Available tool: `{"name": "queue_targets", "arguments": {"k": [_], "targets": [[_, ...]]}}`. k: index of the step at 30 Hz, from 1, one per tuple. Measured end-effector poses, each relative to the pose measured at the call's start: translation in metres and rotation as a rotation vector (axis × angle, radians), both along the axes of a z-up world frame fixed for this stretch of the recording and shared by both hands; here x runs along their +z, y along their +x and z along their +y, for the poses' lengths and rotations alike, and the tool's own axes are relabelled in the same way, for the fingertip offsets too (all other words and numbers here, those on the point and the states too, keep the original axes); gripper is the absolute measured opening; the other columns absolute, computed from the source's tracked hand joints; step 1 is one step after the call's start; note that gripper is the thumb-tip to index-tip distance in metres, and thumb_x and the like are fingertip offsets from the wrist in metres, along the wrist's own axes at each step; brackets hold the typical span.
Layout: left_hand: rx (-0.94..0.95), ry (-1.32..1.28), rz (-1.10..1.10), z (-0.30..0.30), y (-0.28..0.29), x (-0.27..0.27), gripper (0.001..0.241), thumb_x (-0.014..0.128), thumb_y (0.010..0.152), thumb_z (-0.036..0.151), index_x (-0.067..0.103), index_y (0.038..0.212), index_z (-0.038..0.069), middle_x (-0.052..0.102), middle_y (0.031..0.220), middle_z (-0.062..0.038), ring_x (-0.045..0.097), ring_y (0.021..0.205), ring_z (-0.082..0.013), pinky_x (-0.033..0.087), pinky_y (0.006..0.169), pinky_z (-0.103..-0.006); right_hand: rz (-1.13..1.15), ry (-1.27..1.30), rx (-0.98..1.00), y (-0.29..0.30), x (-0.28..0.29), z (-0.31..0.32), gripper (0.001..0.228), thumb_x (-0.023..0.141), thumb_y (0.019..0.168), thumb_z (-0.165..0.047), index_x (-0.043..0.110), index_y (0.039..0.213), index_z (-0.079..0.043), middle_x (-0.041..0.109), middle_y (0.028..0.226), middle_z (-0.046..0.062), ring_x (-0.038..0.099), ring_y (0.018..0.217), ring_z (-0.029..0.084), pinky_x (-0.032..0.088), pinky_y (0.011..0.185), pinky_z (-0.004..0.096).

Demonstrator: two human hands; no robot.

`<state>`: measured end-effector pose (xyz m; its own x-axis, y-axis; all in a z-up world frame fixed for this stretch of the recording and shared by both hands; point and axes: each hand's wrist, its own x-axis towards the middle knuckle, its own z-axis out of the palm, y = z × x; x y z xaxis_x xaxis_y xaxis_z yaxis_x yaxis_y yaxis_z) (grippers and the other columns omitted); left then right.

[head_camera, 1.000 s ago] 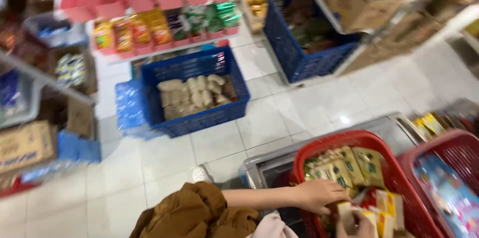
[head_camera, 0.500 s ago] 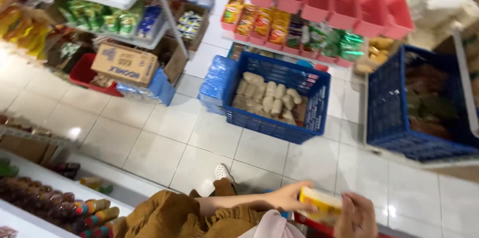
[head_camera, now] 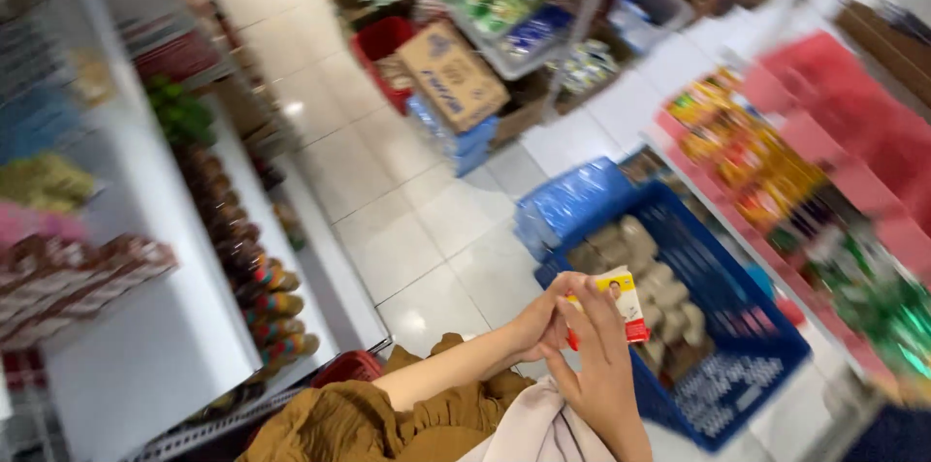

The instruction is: The person restocks grocery store shelves by hand, taking canned goods, sauce pouches, seasoning packets, and butter boxes from a basket and placing them onto the shelves.

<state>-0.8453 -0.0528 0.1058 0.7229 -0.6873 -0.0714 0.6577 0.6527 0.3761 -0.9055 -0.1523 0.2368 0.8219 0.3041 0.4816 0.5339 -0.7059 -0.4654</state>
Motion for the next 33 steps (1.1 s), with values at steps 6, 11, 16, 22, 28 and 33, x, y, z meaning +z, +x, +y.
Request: {"name": "queue_targets", "arguments": {"k": [6, 11, 16, 22, 28, 33], "targets": [[0.252, 0.105, 0.023, 0.077, 0.018, 0.014, 0.064, 0.042, 0.107, 0.056, 0.042, 0.153, 0.011, 0.053, 0.150, -0.012, 0.056, 0.134, -0.0253, 0.051, 0.105, -0.0472, -0.008, -0.455, 0.008, 0.095, -0.019, 0.052, 0.070, 0.063, 0.083, -0.047, 0.048, 0.146, -0.021, 0.043, 0.155, 0.011, 0.032, 0.147, 0.038, 0.010, 0.115, 0.071], [0.528, 0.060, 0.082, 0.111, 0.020, -0.001, 0.062, 0.039, 0.108, 0.053, 0.043, 0.152, 0.009, 0.053, 0.153, -0.014, 0.055, 0.139, -0.0283, 0.049, 0.114, -0.0473, 0.238, -0.406, -0.072, 0.166, -0.040, 0.056, 0.077, 0.061, 0.093, -0.047, 0.038, 0.157, -0.011, 0.033, 0.163, 0.020, 0.025, 0.152, 0.043, 0.010, 0.114, 0.070], [0.661, -0.036, 0.127, 0.135, 0.054, -0.048, 0.063, 0.038, 0.116, 0.054, 0.043, 0.154, 0.003, 0.056, 0.145, -0.020, 0.060, 0.124, -0.0310, 0.052, 0.106, -0.0481, 0.180, -0.210, 0.319, 0.190, -0.049, 0.105, 0.073, 0.062, 0.091, -0.045, 0.042, 0.150, -0.006, 0.037, 0.162, 0.020, 0.028, 0.155, 0.040, 0.013, 0.122, 0.070], [0.781, 0.149, 0.204, 0.167, 0.136, -0.059, 0.052, 0.044, 0.113, 0.048, 0.042, 0.146, 0.007, 0.060, 0.141, -0.016, 0.065, 0.122, -0.0265, 0.057, 0.093, -0.0415, 0.117, -0.310, 0.421, 0.285, -0.068, 0.151, 0.080, 0.067, 0.083, -0.049, 0.041, 0.151, -0.015, 0.039, 0.158, 0.019, 0.033, 0.146, 0.039, 0.021, 0.111, 0.064], [0.749, 0.209, 0.252, 0.201, 0.258, -0.054, 0.053, 0.055, 0.101, 0.039, 0.045, 0.143, 0.009, 0.063, 0.137, -0.010, 0.061, 0.127, -0.0237, 0.055, 0.099, -0.0391, 0.862, 0.522, 0.410, 0.425, -0.129, 0.121, 0.062, 0.046, 0.106, -0.024, 0.025, 0.162, -0.009, 0.052, 0.153, 0.018, 0.051, 0.141, 0.027, 0.039, 0.115, 0.038], [0.645, 0.564, -0.015, 0.224, 0.357, -0.051, 0.063, 0.075, 0.088, 0.011, 0.046, 0.145, 0.010, 0.062, 0.133, -0.005, 0.058, 0.126, -0.0164, 0.050, 0.106, -0.0332, 0.911, 0.591, 0.359, 0.496, -0.144, 0.107, 0.054, 0.048, 0.106, -0.020, 0.037, 0.156, -0.006, 0.060, 0.146, 0.015, 0.057, 0.134, 0.021, 0.042, 0.113, 0.035]]}}
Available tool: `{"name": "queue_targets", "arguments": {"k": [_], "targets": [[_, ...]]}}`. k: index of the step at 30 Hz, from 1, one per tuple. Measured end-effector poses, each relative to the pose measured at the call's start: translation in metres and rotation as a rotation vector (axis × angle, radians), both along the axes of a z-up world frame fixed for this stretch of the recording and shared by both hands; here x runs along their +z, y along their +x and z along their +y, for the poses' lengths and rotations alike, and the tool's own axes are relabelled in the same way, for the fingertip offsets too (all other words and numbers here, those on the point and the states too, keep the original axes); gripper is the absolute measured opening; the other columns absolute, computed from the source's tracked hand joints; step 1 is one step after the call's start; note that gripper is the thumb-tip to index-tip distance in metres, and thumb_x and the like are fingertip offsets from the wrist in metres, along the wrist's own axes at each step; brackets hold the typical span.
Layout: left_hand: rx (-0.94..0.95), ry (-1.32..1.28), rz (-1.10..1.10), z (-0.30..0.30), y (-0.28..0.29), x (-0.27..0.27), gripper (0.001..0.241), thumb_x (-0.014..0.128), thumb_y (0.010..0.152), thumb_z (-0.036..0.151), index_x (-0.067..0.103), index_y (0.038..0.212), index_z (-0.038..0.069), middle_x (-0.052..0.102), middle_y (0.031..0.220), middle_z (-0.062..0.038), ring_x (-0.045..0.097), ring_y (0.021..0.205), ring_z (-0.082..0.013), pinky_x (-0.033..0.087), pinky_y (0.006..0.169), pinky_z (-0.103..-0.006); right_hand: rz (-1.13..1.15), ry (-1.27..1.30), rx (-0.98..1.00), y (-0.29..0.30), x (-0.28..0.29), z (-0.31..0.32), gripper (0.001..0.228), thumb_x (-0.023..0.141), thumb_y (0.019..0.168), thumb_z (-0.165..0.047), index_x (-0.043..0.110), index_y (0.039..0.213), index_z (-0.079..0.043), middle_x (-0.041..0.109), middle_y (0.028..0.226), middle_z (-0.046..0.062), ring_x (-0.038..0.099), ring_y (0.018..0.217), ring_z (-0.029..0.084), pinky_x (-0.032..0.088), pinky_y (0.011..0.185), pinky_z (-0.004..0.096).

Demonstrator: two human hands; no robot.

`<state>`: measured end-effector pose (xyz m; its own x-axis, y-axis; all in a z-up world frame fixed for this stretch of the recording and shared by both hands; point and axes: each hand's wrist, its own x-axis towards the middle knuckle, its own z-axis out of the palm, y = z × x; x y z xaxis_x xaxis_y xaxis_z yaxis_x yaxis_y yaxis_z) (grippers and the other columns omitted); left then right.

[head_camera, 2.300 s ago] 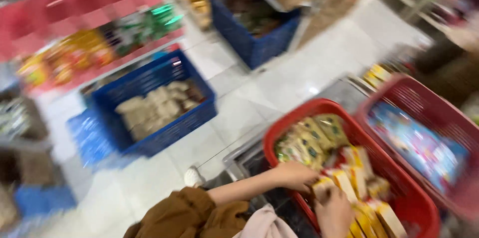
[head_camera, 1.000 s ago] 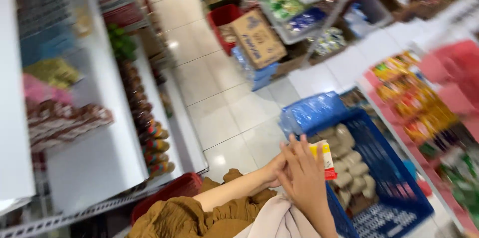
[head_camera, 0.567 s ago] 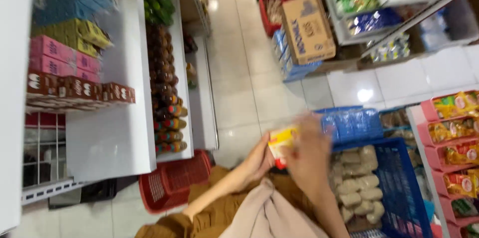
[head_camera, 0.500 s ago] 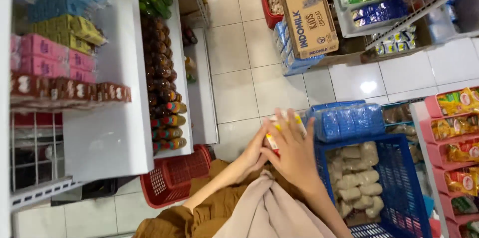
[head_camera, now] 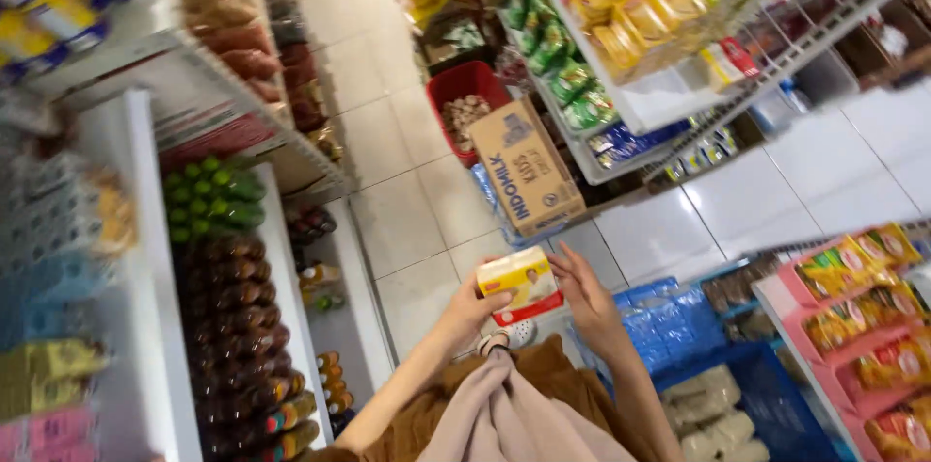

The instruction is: The person restocks grocery store shelves by hand, taking canned goods, sauce pouches, seasoning packets, and butter boxes from a basket and placing them onto the shelves.

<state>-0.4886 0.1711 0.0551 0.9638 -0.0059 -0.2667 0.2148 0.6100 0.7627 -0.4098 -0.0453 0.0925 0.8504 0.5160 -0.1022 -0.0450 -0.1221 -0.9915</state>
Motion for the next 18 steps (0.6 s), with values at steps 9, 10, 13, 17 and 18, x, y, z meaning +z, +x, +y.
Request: {"name": "queue_targets", "arguments": {"k": [9, 10, 13, 17, 18], "targets": [[-0.283, 0.114, 0.134, 0.003, 0.095, 0.007, 0.054, 0.078, 0.090, 0.012, 0.049, 0.135, 0.007, 0.064, 0.111, -0.008, 0.060, 0.096, -0.0187, 0.051, 0.084, -0.0337, 0.203, -0.126, -0.057, 0.061, -0.003, 0.010, 0.064, 0.068, 0.092, -0.030, 0.043, 0.147, -0.007, 0.070, 0.121, 0.010, 0.067, 0.107, 0.016, 0.054, 0.092, 0.032], [-0.314, 0.127, 0.130, 0.005, 0.104, 0.001, 0.052, 0.078, 0.089, 0.012, 0.050, 0.133, 0.008, 0.066, 0.115, -0.007, 0.062, 0.103, -0.0156, 0.053, 0.090, -0.0316, 0.189, -0.108, -0.076, 0.064, -0.009, 0.005, 0.060, 0.067, 0.094, -0.030, 0.045, 0.144, -0.006, 0.070, 0.122, 0.009, 0.067, 0.110, 0.015, 0.053, 0.094, 0.031], [-0.453, 0.336, 0.110, 0.009, 0.151, -0.017, 0.045, 0.078, 0.090, 0.016, 0.057, 0.127, 0.005, 0.069, 0.111, -0.008, 0.066, 0.100, -0.0144, 0.056, 0.087, -0.0301, 0.172, -0.137, -0.196, 0.087, -0.035, -0.006, 0.048, 0.063, 0.097, -0.030, 0.056, 0.136, -0.002, 0.073, 0.119, 0.008, 0.067, 0.108, 0.014, 0.054, 0.093, 0.030], [-0.593, 0.505, -0.040, 0.003, 0.200, -0.019, 0.044, 0.077, 0.088, 0.019, 0.060, 0.125, 0.002, 0.070, 0.108, -0.008, 0.067, 0.098, -0.0141, 0.056, 0.086, -0.0290, 0.205, 0.015, -0.370, 0.094, -0.050, -0.016, 0.043, 0.060, 0.100, -0.030, 0.061, 0.132, 0.000, 0.073, 0.115, 0.009, 0.066, 0.103, 0.014, 0.054, 0.092, 0.030], [-0.634, 0.490, -0.053, 0.001, 0.225, -0.015, 0.046, 0.078, 0.088, 0.019, 0.059, 0.126, 0.001, 0.070, 0.111, -0.007, 0.067, 0.101, -0.0134, 0.056, 0.088, -0.0284, 0.218, 0.022, -0.418, 0.110, -0.049, -0.019, 0.043, 0.061, 0.099, -0.029, 0.061, 0.132, -0.001, 0.073, 0.115, 0.009, 0.066, 0.103, 0.014, 0.054, 0.091, 0.030]]}}
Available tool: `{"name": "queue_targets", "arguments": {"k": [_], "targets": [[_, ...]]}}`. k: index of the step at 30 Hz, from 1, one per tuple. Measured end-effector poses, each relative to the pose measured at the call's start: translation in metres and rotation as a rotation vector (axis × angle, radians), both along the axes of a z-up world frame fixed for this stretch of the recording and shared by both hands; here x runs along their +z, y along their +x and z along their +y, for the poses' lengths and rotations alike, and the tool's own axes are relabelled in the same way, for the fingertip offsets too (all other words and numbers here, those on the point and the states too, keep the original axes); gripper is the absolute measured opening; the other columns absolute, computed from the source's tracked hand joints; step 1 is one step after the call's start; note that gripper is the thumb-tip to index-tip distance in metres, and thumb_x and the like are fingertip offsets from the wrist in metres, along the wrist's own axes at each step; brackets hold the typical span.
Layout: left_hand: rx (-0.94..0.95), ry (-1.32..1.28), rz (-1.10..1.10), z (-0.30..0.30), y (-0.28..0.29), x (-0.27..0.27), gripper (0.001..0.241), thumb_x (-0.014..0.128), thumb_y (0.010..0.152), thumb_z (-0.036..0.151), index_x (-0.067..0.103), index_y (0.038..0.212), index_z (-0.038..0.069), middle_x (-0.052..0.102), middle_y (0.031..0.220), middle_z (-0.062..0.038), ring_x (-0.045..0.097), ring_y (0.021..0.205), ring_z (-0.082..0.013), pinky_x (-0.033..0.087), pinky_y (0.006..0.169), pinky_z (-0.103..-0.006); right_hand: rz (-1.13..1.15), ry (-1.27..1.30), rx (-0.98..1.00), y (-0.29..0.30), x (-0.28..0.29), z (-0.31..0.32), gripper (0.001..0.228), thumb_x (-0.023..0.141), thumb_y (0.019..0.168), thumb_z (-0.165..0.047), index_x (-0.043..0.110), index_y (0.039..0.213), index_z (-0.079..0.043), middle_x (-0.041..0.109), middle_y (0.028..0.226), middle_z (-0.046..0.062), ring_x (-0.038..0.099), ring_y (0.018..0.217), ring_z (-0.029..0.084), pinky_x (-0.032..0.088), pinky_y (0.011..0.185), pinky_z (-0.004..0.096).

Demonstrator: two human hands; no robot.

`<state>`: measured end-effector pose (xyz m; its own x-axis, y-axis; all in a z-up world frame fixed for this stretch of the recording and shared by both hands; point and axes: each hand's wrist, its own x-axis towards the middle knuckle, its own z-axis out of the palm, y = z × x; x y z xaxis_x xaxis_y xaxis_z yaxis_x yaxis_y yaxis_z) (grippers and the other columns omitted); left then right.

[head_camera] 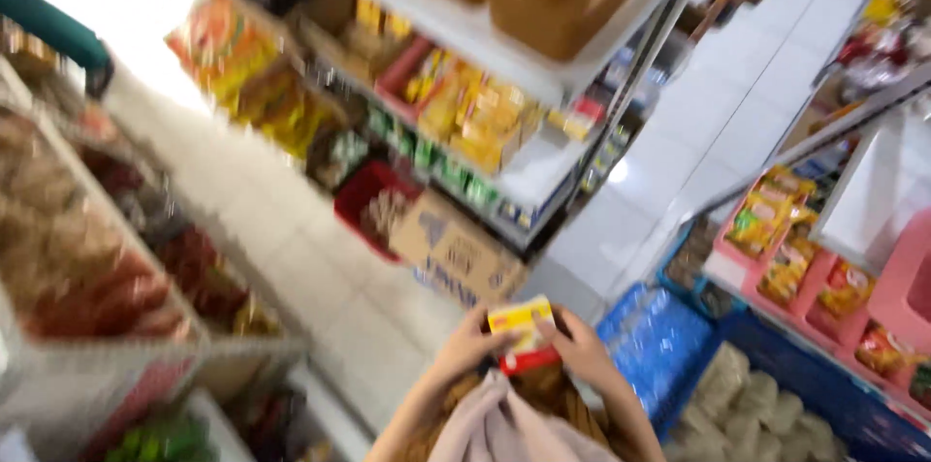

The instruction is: The person restocks grocery store shelves by hand, taking canned goods, sauce pouches, seasoning packets, and butter boxes from a basket and placing them onto the shelves.

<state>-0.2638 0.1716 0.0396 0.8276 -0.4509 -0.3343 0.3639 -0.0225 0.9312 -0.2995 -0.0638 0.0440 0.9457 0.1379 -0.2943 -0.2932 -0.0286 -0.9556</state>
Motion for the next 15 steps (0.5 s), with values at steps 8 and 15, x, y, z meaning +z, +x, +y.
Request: {"name": "queue_targets", "arguments": {"k": [8, 15], "targets": [[-0.166, -0.013, 0.105, -0.026, 0.082, 0.009, 0.051, 0.075, 0.089, 0.022, 0.057, 0.132, 0.001, 0.072, 0.114, -0.011, 0.069, 0.096, -0.0146, 0.057, 0.083, -0.0288, 0.284, 0.250, -0.361, 0.032, -0.026, -0.006, 0.047, 0.065, 0.097, -0.031, 0.064, 0.131, 0.002, 0.074, 0.119, 0.010, 0.069, 0.107, 0.017, 0.053, 0.094, 0.029], [-0.306, 0.144, -0.181, -0.056, 0.142, 0.073, 0.056, 0.078, 0.080, 0.016, 0.053, 0.130, 0.005, 0.068, 0.107, -0.013, 0.067, 0.085, -0.0216, 0.055, 0.074, -0.0346, 0.084, 0.022, -0.262, 0.069, 0.009, -0.039, 0.053, 0.072, 0.090, -0.031, 0.055, 0.134, -0.008, 0.072, 0.116, 0.009, 0.067, 0.106, 0.017, 0.053, 0.091, 0.031]]}}
